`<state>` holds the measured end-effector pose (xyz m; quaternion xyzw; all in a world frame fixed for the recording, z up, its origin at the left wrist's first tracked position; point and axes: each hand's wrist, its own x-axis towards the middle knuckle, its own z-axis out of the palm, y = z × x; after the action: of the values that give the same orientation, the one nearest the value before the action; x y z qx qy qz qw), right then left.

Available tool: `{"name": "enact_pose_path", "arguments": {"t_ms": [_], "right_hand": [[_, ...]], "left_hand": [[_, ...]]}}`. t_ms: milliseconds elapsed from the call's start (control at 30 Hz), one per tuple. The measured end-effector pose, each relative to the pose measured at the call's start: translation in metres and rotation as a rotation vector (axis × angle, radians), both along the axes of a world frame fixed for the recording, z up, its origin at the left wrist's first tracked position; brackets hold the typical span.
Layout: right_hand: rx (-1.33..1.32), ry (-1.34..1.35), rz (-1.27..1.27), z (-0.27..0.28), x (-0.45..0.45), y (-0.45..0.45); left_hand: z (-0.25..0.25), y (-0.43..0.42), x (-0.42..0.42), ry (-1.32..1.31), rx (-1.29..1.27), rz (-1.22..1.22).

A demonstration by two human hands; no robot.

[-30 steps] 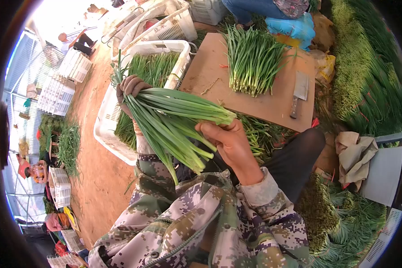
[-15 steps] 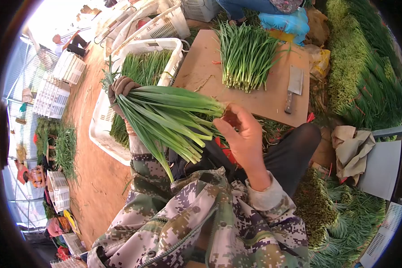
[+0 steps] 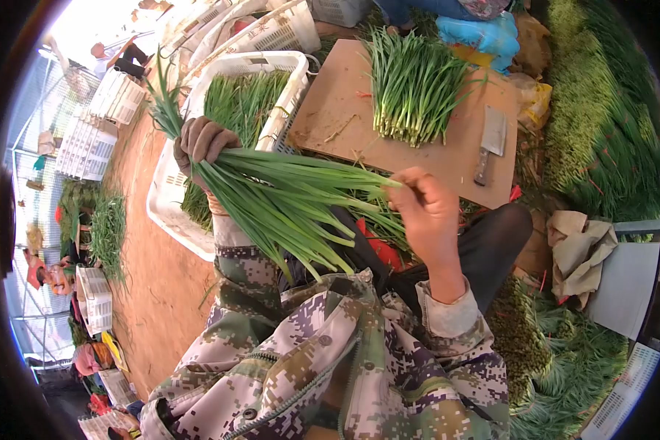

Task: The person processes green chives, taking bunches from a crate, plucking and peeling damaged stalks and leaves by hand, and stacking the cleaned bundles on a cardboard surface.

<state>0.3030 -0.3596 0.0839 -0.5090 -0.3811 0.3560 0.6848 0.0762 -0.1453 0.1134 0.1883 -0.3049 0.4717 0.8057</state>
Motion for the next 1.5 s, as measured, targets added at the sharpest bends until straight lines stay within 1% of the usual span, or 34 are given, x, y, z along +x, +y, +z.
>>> {"name": "enact_pose_path", "arguments": {"t_ms": [33,100,167,300,367,400,467,500,567,633,700,733,767,800,833,900,967,1033,1100,1167,1200,1233,1267,1300,1333,1400,1433,1500], "right_hand": [[0.008,0.002,0.008,-0.001,0.000,-0.001],[0.051,0.221,0.007,-0.003,0.003,-0.003],[0.054,0.178,0.032,-0.005,0.003,-0.006],[0.016,0.250,0.098,-0.009,-0.001,-0.009],[0.019,0.307,0.180,-0.009,0.000,-0.010],[0.019,0.307,0.181,-0.010,0.003,-0.010],[0.120,0.388,0.233,-0.012,0.010,-0.011],[0.122,0.392,0.241,-0.012,0.014,-0.012],[0.244,0.519,0.208,-0.009,0.026,-0.017],[0.193,0.556,0.262,-0.004,0.034,-0.025],[0.007,0.410,0.347,-0.017,0.043,-0.035],[0.003,0.414,0.342,-0.029,0.046,-0.037],[-0.159,0.167,0.258,-0.042,0.049,-0.037],[-0.318,-0.081,0.171,-0.039,0.047,-0.033],[-0.321,-0.077,0.165,-0.037,0.044,-0.031],[-0.231,-0.288,-0.019,-0.027,0.029,-0.026],[-0.220,-0.270,0.012,-0.022,0.025,-0.023],[-0.162,-0.052,0.059,-0.017,0.017,-0.016],[-0.148,-0.036,0.105,-0.011,0.015,-0.015],[-0.138,-0.188,0.118,0.000,0.010,-0.013],[-0.125,-0.347,0.097,0.013,0.005,-0.011],[-0.100,-0.350,0.116,0.018,0.003,-0.010],[-0.091,-0.499,0.165,0.022,0.001,-0.010],[-0.082,-0.649,0.211,0.024,-0.001,-0.010],[-0.064,-0.656,0.223,0.021,-0.003,-0.012],[-0.183,-0.453,0.196,0.009,-0.008,-0.015],[-0.177,-0.459,0.208,0.001,-0.007,-0.015],[-0.205,-0.468,0.175,-0.018,0.001,-0.014]], "left_hand": [[0.001,0.000,0.001,-0.005,-0.002,0.006],[0.000,0.003,0.000,-0.011,-0.001,0.002],[0.002,0.003,0.002,-0.035,-0.013,-0.027],[0.000,0.003,-0.001,-0.017,-0.070,-0.033],[0.000,0.002,-0.003,0.044,-0.109,0.012],[-0.002,0.003,-0.003,0.067,-0.107,0.027],[-0.007,0.005,-0.007,0.092,-0.144,0.050],[-0.009,0.005,-0.010,0.115,-0.182,0.071],[-0.013,0.009,-0.015,0.102,-0.158,0.048],[-0.014,0.011,-0.018,0.044,-0.137,0.002],[-0.012,0.011,-0.019,0.052,-0.153,0.015],[-0.011,0.011,-0.019,0.028,-0.172,0.013],[-0.010,0.011,-0.017,0.004,-0.191,0.008],[-0.008,0.013,-0.016,0.002,-0.162,-0.017],[-0.008,0.013,-0.015,0.005,-0.165,-0.023],[-0.007,0.011,-0.012,0.002,-0.170,0.007],[-0.004,0.011,-0.010,0.020,-0.178,0.005],[-0.001,0.011,-0.008,0.020,-0.143,-0.006],[-0.002,0.012,-0.009,0.044,-0.127,0.024],[-0.004,0.013,-0.009,0.050,-0.106,0.039],[-0.004,0.015,-0.008,0.043,-0.102,0.051],[-0.003,0.014,-0.006,0.033,-0.099,0.060],[-0.002,0.011,-0.003,0.028,-0.110,0.074],[-0.003,0.013,-0.003,0.037,-0.055,0.054],[-0.004,0.015,-0.003,0.037,-0.038,0.050],[-0.007,0.015,-0.003,0.046,-0.010,0.054],[-0.006,0.015,-0.002,0.081,0.014,0.033],[-0.004,0.010,-0.002,0.226,-0.042,0.088]]}}
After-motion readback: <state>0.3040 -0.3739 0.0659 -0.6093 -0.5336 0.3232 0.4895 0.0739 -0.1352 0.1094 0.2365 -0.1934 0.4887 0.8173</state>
